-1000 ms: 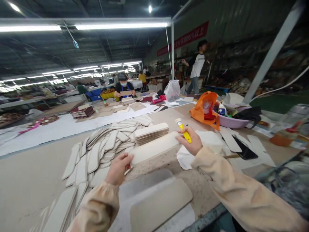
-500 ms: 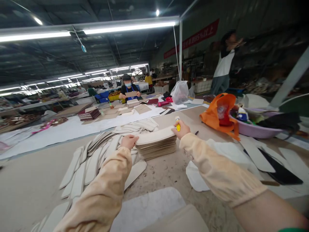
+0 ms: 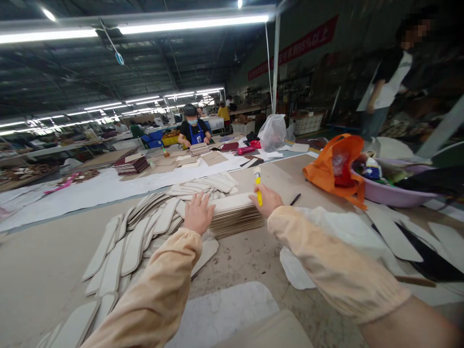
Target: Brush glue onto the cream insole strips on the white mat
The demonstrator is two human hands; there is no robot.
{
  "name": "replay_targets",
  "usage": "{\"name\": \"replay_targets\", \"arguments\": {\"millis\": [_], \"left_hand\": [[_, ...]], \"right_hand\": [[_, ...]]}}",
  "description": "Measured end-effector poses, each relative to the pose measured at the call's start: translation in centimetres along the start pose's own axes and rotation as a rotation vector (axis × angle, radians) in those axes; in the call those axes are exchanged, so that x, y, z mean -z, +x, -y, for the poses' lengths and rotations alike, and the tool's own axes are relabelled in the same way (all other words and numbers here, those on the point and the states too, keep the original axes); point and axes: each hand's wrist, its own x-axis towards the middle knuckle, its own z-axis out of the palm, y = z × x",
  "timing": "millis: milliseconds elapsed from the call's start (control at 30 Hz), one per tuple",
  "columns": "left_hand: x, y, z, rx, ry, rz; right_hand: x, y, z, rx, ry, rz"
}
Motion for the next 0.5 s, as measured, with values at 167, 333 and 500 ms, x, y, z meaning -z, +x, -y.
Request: {"name": "replay_targets", "arguments": {"millis": [167, 333, 500], "left_hand": [[-1.2, -1.9, -1.4, -0.333, 0.243, 0.030], [-1.6, -1.9, -1.3, -0.319, 0.269, 0.060], [-1.3, -1.7, -1.7, -0.275, 0.243, 0.119]], "right_hand": [[-2.2, -1.6, 4.3, 0.369, 0.058, 0.141], [-3.2, -2.7, 4.7, 0.403, -0.005, 0.161], [-1.2, -3.0, 0.5, 0.302, -0.104, 0.138]]}}
